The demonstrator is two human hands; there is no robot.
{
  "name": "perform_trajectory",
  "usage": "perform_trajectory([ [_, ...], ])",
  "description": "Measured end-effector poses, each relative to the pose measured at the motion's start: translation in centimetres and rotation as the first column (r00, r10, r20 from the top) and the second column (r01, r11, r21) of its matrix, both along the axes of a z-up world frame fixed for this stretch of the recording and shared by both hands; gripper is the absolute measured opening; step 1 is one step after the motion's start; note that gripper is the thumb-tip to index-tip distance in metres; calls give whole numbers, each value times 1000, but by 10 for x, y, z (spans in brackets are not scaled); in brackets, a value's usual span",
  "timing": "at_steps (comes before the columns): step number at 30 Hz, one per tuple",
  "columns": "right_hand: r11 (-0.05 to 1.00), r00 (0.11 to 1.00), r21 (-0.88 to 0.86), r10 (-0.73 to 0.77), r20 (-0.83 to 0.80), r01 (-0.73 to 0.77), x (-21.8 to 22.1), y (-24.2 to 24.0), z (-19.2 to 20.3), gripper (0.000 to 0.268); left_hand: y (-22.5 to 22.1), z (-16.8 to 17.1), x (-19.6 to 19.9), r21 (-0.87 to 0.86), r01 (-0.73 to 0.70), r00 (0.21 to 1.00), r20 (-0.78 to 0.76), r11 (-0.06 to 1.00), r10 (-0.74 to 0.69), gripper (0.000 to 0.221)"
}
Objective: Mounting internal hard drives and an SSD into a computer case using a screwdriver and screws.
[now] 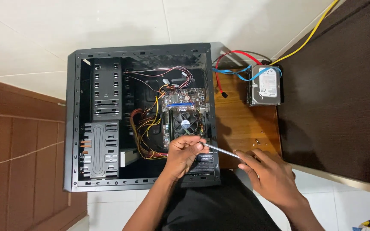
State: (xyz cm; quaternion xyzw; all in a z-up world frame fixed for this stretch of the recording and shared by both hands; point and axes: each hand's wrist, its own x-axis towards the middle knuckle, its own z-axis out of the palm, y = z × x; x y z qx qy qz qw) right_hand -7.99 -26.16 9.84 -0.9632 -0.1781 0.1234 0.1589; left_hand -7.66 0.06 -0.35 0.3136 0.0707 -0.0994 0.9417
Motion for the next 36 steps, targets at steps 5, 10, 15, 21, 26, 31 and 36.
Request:
perform_trajectory([
  [5,1000,998,-5,20,58,-20,2,-6,-1,37,-2,1,1,95,1,1000,12,996,-2,25],
  [10,997,998,-68,48,33,-46,7,-13,1,35,-6,18,1,402,-10,997,71,916,-20,18],
  [15,998,944,-24,-57,-325,52,10,-22,4,43,-9,26,0,498,6,993,101,867,-65,15],
  [21,974,883,194,-15,-469,119,12,-32,5,27,-9,23,-1,534,-17,983,164,846,-84,18],
  [26,955,785,189,-65,-617,228,7,-27,4,24,-10,22,-4,527,-55,980,191,848,-56,16],
  [31,915,745,255,-70,-663,313,2,-21,3,22,-9,27,-3,529,-82,976,213,844,-39,16],
  [36,970,803,143,-75,-592,196,-2,-30,1,41,-9,26,-4,576,-41,978,192,817,-87,14],
])
